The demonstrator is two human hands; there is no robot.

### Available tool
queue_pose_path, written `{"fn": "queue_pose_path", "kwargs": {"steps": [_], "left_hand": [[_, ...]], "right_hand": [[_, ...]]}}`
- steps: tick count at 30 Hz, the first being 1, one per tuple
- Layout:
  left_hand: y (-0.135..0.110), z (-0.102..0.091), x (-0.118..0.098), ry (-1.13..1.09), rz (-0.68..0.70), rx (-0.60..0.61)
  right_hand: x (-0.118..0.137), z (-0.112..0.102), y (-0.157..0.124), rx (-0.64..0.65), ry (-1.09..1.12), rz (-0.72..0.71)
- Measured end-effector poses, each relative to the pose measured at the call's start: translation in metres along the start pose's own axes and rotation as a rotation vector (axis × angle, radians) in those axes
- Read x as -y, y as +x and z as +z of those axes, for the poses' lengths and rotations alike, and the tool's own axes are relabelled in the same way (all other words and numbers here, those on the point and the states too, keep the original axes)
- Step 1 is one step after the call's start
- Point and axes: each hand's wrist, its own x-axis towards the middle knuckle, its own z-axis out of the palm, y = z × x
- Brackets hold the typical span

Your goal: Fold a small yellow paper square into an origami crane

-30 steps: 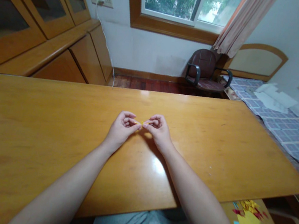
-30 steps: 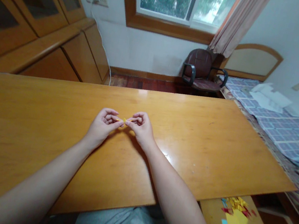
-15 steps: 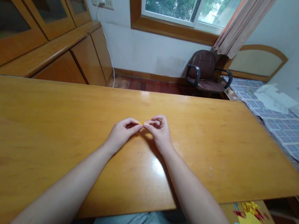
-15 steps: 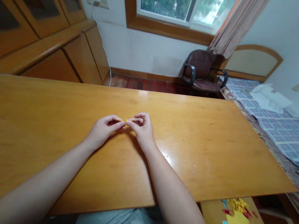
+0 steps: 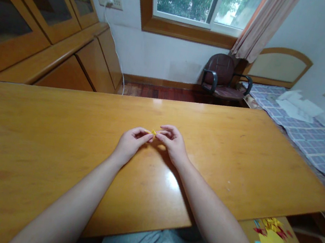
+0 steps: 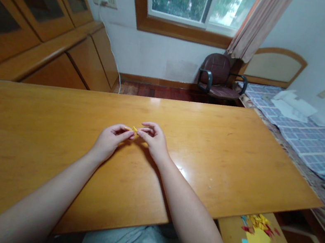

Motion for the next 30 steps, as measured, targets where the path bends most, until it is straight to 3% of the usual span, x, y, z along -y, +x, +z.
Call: {"fn": "queue_pose_path", "kwargs": {"steps": [30], "left_hand": [[-0.0033,-0.0020,-0.0078,0.074,0.022,0.048]], "right_hand": [[-0.0020,0.0009,-0.0018,0.016,-0.024,-0.033]]}}
